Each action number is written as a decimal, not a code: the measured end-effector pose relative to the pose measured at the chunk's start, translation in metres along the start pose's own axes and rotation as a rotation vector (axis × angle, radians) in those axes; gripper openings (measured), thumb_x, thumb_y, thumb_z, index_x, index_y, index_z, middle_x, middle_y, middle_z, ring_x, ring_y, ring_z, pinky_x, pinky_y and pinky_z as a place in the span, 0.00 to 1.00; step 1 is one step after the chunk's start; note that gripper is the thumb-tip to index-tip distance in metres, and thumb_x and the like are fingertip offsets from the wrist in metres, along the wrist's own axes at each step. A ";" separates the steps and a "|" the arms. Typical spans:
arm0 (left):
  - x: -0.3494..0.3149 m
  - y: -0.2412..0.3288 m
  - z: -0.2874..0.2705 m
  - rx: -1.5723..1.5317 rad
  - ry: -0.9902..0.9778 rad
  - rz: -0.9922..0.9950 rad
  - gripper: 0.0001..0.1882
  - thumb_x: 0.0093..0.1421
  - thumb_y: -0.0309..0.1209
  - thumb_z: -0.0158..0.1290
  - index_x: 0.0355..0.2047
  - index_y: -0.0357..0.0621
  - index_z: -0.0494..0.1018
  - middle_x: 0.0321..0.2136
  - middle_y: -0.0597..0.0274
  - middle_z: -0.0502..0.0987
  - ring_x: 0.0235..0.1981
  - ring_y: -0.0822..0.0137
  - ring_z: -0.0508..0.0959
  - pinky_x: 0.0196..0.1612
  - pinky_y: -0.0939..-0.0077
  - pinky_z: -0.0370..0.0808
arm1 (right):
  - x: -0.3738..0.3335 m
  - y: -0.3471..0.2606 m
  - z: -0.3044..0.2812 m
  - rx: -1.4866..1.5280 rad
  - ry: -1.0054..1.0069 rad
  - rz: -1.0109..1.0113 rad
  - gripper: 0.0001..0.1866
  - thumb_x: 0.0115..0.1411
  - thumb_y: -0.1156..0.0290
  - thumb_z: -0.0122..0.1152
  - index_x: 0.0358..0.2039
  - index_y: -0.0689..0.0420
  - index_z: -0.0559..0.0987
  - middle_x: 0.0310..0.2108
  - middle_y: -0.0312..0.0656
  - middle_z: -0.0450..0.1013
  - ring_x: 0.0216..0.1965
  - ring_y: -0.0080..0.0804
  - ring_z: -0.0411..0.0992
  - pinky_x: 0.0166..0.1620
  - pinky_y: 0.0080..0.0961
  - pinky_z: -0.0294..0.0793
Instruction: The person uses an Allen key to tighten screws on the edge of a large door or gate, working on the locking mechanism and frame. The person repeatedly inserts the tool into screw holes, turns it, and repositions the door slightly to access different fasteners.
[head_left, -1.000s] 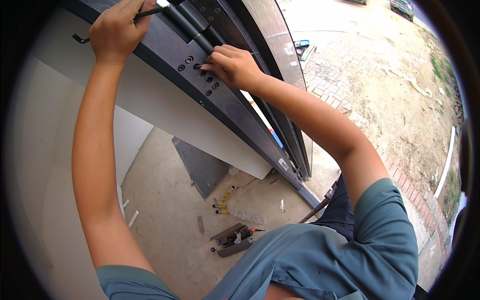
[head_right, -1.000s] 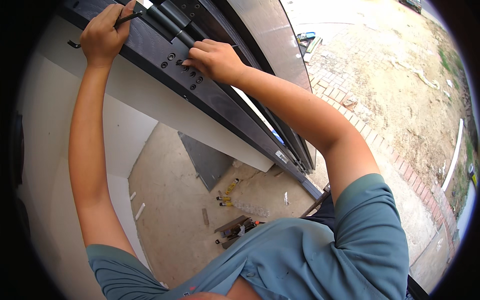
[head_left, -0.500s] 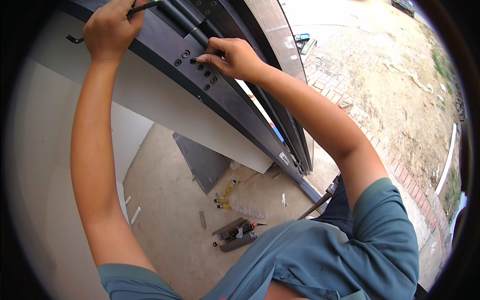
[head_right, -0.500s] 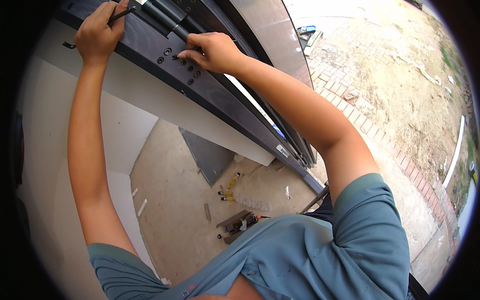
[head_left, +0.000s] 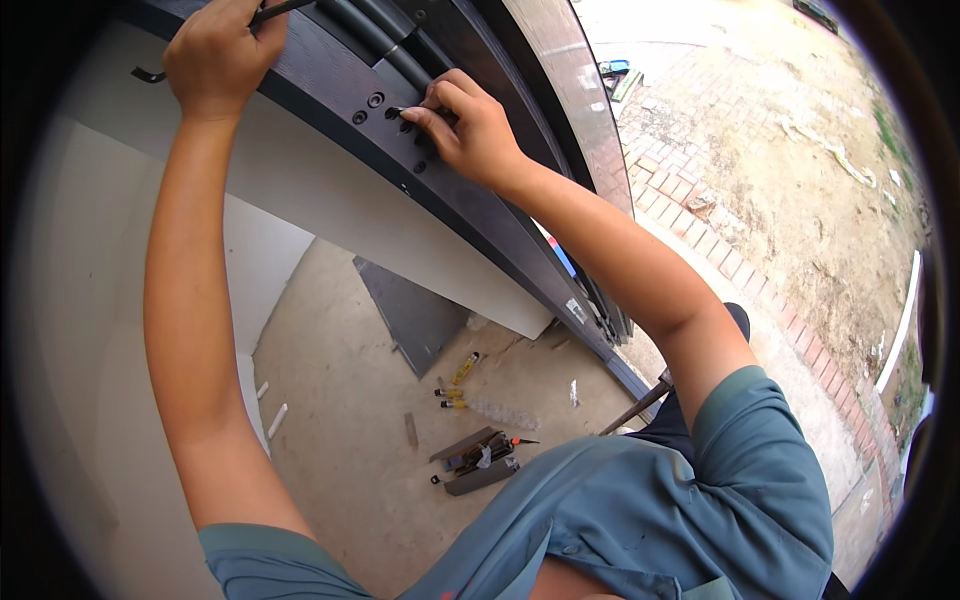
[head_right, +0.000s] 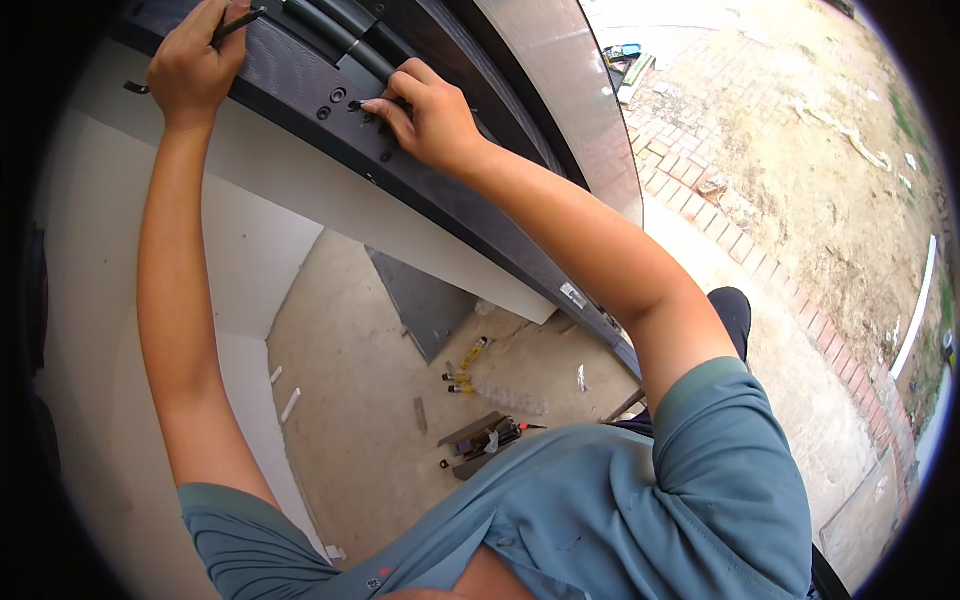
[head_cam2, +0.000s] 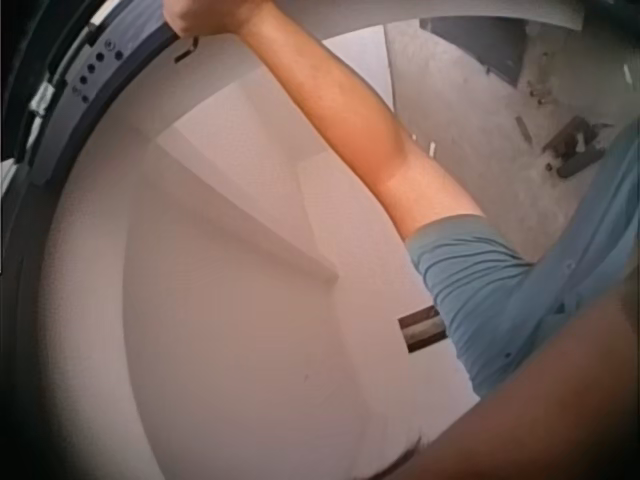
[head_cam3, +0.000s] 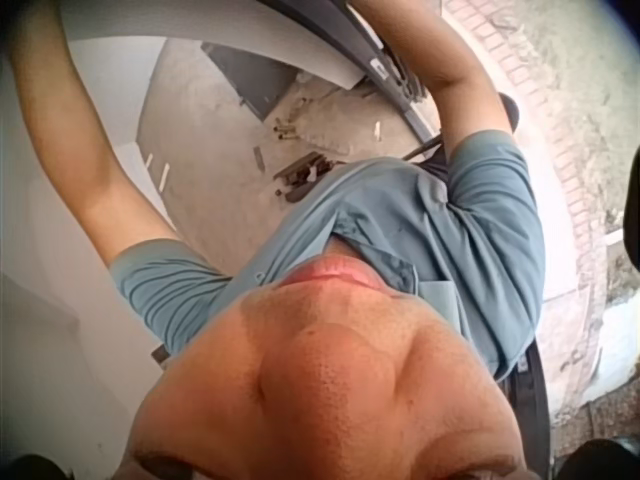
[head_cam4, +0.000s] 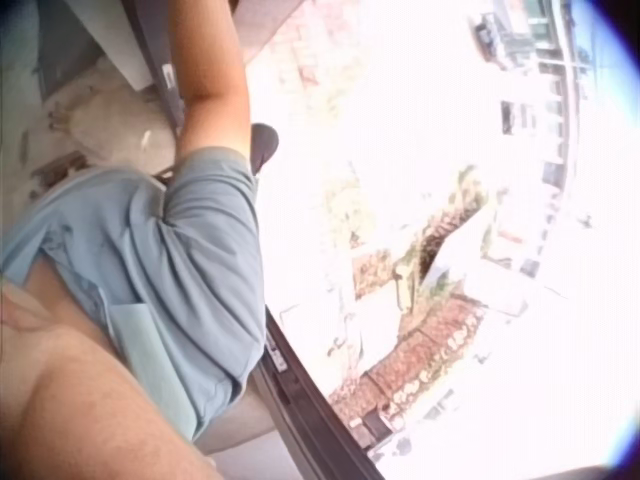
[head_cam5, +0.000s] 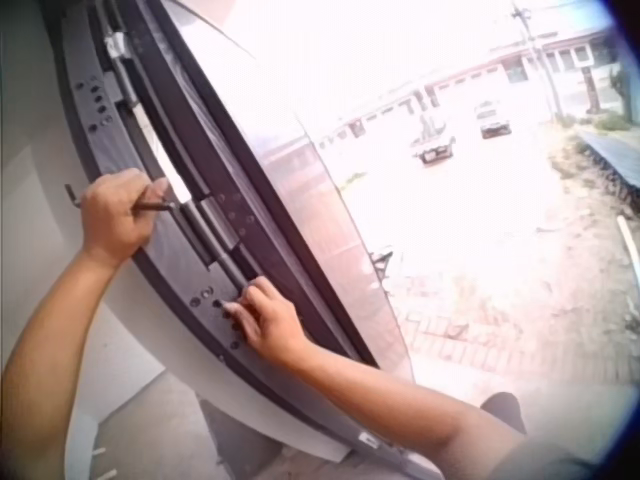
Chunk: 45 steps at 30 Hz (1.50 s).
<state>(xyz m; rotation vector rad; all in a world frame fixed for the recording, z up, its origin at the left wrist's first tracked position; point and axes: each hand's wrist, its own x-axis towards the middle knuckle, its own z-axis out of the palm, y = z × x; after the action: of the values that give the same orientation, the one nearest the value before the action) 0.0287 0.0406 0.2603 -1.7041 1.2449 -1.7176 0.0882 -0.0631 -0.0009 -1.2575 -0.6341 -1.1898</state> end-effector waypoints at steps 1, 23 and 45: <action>-0.001 0.000 0.001 -0.001 -0.003 -0.002 0.19 0.60 0.32 0.60 0.17 0.41 0.65 0.17 0.52 0.68 0.20 0.48 0.72 0.25 0.56 0.66 | -0.001 0.000 0.000 -0.010 -0.008 -0.007 0.14 0.58 0.67 0.74 0.28 0.60 0.76 0.31 0.43 0.71 0.26 0.43 0.74 0.31 0.32 0.74; -0.002 -0.001 0.000 -0.014 0.018 -0.021 0.20 0.60 0.32 0.61 0.17 0.40 0.65 0.17 0.51 0.68 0.19 0.47 0.71 0.25 0.55 0.65 | -0.014 -0.020 0.010 0.038 0.067 0.497 0.19 0.54 0.61 0.79 0.24 0.61 0.78 0.25 0.43 0.75 0.25 0.33 0.73 0.30 0.29 0.73; -0.001 0.001 -0.001 -0.011 0.029 -0.033 0.20 0.61 0.32 0.61 0.17 0.40 0.64 0.17 0.50 0.67 0.20 0.45 0.71 0.26 0.55 0.65 | -0.008 -0.050 0.007 0.009 0.018 0.661 0.20 0.54 0.59 0.81 0.23 0.61 0.80 0.19 0.39 0.76 0.23 0.20 0.72 0.29 0.23 0.73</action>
<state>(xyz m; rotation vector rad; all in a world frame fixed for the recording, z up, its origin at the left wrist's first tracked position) 0.0272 0.0416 0.2589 -1.7206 1.2474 -1.7638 0.0412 -0.0482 0.0123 -1.3048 -0.1746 -0.6436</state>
